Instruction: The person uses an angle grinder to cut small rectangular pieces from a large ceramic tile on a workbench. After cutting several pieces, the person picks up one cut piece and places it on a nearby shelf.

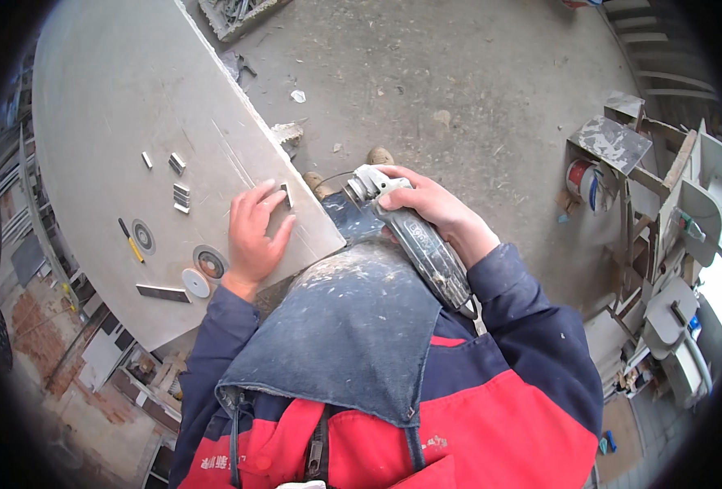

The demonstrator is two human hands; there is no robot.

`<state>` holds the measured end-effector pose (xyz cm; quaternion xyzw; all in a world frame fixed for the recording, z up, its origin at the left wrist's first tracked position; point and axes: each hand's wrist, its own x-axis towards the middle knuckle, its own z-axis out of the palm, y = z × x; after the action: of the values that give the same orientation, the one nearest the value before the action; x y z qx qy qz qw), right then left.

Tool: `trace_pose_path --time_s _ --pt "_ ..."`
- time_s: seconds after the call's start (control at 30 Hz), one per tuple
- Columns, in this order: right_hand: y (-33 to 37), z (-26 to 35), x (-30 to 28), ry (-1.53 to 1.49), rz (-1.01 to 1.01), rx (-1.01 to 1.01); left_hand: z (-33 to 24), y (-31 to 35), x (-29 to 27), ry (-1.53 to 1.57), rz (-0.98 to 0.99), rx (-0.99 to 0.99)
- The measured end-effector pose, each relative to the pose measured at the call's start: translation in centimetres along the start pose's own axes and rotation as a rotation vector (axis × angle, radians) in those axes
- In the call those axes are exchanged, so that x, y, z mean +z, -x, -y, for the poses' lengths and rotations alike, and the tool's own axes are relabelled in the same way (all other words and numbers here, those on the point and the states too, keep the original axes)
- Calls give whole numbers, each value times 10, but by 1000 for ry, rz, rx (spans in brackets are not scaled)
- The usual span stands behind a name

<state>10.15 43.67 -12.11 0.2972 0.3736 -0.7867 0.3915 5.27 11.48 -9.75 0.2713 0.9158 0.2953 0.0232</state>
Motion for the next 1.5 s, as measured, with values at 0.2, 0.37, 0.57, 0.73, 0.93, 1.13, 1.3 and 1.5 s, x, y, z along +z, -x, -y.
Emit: trace_pose_path --time_s 0.2,0.37,0.57,0.73,0.93,1.13,1.3,1.5 --pt "1 9 15 0 51 -37 24 -11 2 -31 44 207" --pt "-3 15 25 27 77 -39 8 -14 25 -46 -39 227" --pt "-6 17 28 55 117 -39 6 -7 34 -45 -105 233" --pt "-11 18 28 83 117 -59 5 -1 45 -38 -173 211" --pt "-12 19 24 107 160 -25 6 3 47 -51 -198 183" --pt "-11 13 14 96 174 38 9 2 48 -33 -202 197" --pt "-9 1 13 45 136 70 10 2 49 -23 -202 198" --pt "0 -8 11 -95 91 101 7 3 48 -25 -191 173"
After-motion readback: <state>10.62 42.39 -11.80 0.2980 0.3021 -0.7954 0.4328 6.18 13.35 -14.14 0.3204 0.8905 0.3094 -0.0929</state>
